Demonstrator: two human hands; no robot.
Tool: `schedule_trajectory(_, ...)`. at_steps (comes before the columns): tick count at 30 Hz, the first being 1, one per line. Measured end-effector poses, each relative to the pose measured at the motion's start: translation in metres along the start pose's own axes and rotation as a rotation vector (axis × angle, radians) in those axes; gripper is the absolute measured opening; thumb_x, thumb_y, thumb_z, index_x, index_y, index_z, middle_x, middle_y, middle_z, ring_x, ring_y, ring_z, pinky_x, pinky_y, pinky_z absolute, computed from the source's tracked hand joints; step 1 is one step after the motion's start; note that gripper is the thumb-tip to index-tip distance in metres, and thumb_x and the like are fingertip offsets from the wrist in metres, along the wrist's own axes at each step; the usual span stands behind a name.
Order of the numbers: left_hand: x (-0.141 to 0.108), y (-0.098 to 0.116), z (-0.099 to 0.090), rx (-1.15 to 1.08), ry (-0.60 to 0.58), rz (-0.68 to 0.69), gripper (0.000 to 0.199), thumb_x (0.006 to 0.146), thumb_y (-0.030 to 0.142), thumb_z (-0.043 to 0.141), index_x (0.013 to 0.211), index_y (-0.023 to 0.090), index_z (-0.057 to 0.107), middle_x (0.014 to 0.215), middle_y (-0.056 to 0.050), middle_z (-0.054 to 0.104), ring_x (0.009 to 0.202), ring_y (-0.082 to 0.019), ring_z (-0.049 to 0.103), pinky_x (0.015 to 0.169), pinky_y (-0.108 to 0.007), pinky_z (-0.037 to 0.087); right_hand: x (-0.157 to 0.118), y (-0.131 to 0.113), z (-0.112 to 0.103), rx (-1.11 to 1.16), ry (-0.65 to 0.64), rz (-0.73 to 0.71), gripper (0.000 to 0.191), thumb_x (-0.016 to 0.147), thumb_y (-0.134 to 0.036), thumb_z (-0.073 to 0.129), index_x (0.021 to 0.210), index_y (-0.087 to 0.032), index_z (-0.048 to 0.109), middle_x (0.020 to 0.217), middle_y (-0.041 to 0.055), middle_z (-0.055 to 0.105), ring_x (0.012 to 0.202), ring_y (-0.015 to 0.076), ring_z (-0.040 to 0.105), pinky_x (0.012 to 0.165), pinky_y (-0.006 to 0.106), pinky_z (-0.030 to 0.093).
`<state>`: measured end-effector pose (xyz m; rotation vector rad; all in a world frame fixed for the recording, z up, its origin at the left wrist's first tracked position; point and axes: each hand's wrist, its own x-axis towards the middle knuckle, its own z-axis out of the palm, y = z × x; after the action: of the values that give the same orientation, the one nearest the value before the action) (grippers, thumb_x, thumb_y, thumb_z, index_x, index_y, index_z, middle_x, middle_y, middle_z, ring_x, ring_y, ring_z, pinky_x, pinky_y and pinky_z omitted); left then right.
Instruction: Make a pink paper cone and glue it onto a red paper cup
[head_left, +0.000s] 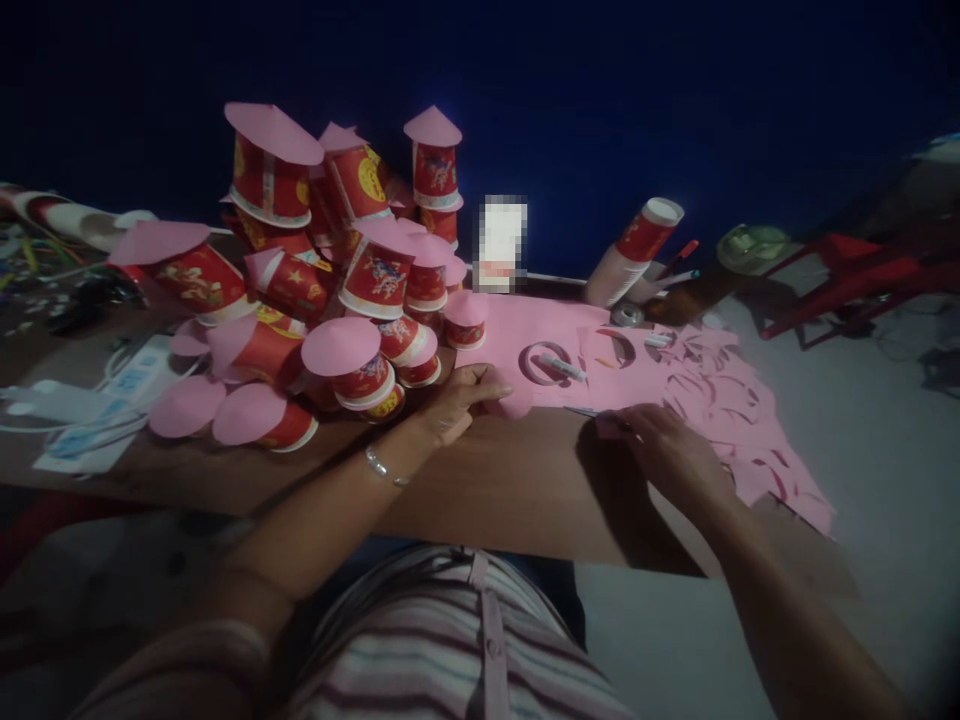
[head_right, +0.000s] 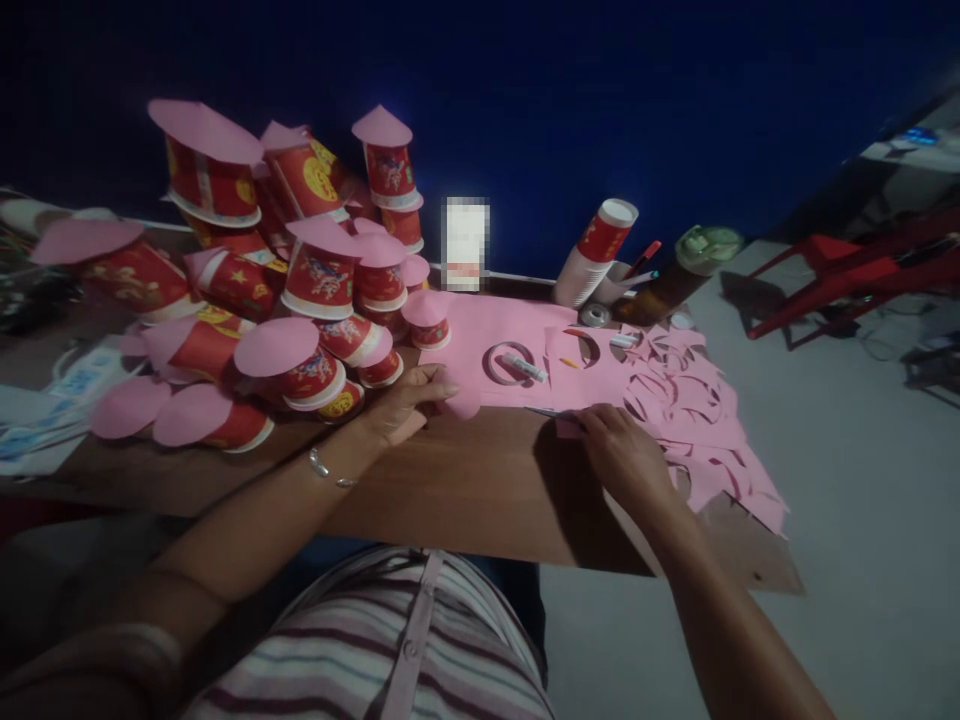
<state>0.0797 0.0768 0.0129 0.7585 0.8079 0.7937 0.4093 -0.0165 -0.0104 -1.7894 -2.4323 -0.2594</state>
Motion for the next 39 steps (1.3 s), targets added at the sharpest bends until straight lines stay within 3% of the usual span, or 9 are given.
schedule_trajectory(3, 0.001, -0.001, -0.002, -0.019, 0.003, 0.003, 0.051, 0.05, 0.037, 0.1, 0.071, 0.016, 0.058, 0.07, 0.004, 0.062, 0.065, -0.009, 0.053, 0.065, -0.025, 0.041, 0.001, 0.008, -0.002, -0.007, -0.007, 0.043, 0.03, 0.102, -0.016, 0.048, 0.119, -0.016, 0.074, 0.109, 0.013, 0.078, 0.097, 0.0278, 0.07, 0.08, 0.037, 0.056)
schedule_trajectory(8, 0.002, 0.0, -0.003, -0.043, 0.003, -0.007, 0.051, 0.048, 0.035, 0.101, 0.071, 0.015, 0.06, 0.071, 0.003, 0.063, 0.066, -0.01, 0.055, 0.066, -0.025, 0.042, 0.004, 0.016, -0.001, -0.03, -0.066, -0.028, 0.034, 0.095, -0.01, 0.053, 0.12, -0.014, 0.075, 0.103, 0.0143, 0.079, 0.094, 0.0295, 0.071, 0.083, 0.041, 0.057)
schedule_trajectory(11, 0.003, 0.0, -0.004, -0.054, 0.008, -0.008, 0.049, 0.049, 0.036, 0.101, 0.073, 0.015, 0.064, 0.071, 0.002, 0.065, 0.066, -0.01, 0.057, 0.067, -0.025, 0.044, 0.007, 0.011, -0.009, 0.022, -0.024, 0.017, 0.036, 0.093, -0.012, 0.053, 0.123, -0.014, 0.074, 0.105, 0.0163, 0.078, 0.093, 0.0306, 0.072, 0.08, 0.042, 0.058)
schedule_trajectory(14, 0.004, -0.002, -0.006, -0.067, -0.002, 0.005, 0.047, 0.049, 0.033, 0.101, 0.078, 0.014, 0.069, 0.075, 0.001, 0.069, 0.069, -0.011, 0.06, 0.068, -0.025, 0.046, 0.012, 0.001, -0.019, 0.349, 0.04, 0.15, 0.036, 0.096, -0.024, 0.059, 0.129, -0.018, 0.071, 0.11, 0.0145, 0.078, 0.085, 0.0265, 0.073, 0.073, 0.039, 0.059)
schedule_trajectory(17, 0.005, -0.003, -0.007, -0.095, -0.022, 0.029, 0.043, 0.051, 0.029, 0.099, 0.078, 0.014, 0.07, 0.075, 0.001, 0.069, 0.069, -0.011, 0.06, 0.068, -0.024, 0.047, 0.026, -0.016, -0.023, 0.922, 0.018, 0.215, 0.04, 0.094, -0.036, 0.069, 0.13, -0.02, 0.067, 0.106, 0.011, 0.079, 0.084, 0.0233, 0.074, 0.075, 0.037, 0.061)
schedule_trajectory(20, 0.004, -0.003, -0.007, -0.121, -0.023, 0.038, 0.04, 0.054, 0.029, 0.098, 0.076, 0.014, 0.068, 0.07, 0.002, 0.066, 0.064, -0.01, 0.06, 0.063, -0.022, 0.046, 0.047, -0.037, -0.017, 1.372, -0.07, 0.221, 0.045, 0.088, -0.048, 0.079, 0.124, -0.021, 0.069, 0.103, 0.0093, 0.077, 0.088, 0.022, 0.073, 0.078, 0.035, 0.059)
schedule_trajectory(22, 0.004, -0.001, -0.007, -0.12, -0.045, 0.032, 0.039, 0.056, 0.031, 0.097, 0.077, 0.014, 0.069, 0.07, 0.001, 0.067, 0.062, -0.012, 0.061, 0.061, -0.024, 0.048, 0.062, -0.05, -0.011, 1.494, -0.169, 0.227, 0.057, 0.08, -0.053, 0.087, 0.125, -0.021, 0.071, 0.096, 0.0069, 0.075, 0.086, 0.021, 0.07, 0.077, 0.034, 0.058)
schedule_trajectory(29, 0.003, 0.006, -0.009, -0.121, -0.061, 0.028, 0.042, 0.056, 0.036, 0.095, 0.083, 0.014, 0.07, 0.072, -0.002, 0.072, 0.06, -0.016, 0.065, 0.056, -0.027, 0.053, 0.081, -0.077, 0.002, 1.558, -0.352, 0.217, 0.062, 0.077, -0.065, 0.086, 0.117, -0.019, 0.079, 0.088, 0.0043, 0.07, 0.083, 0.021, 0.063, 0.078, 0.034, 0.052)
schedule_trajectory(39, 0.008, 0.0, -0.011, -0.125, -0.04, 0.003, 0.034, 0.062, 0.029, 0.092, 0.084, 0.012, 0.072, 0.076, -0.003, 0.072, 0.07, -0.015, 0.065, 0.068, -0.027, 0.05, 0.078, -0.077, 0.011, 1.681, -0.429, 0.248, 0.064, 0.069, -0.067, 0.089, 0.11, -0.018, 0.083, 0.074, 0.0006, 0.063, 0.069, 0.0153, 0.052, 0.065, 0.029, 0.045)
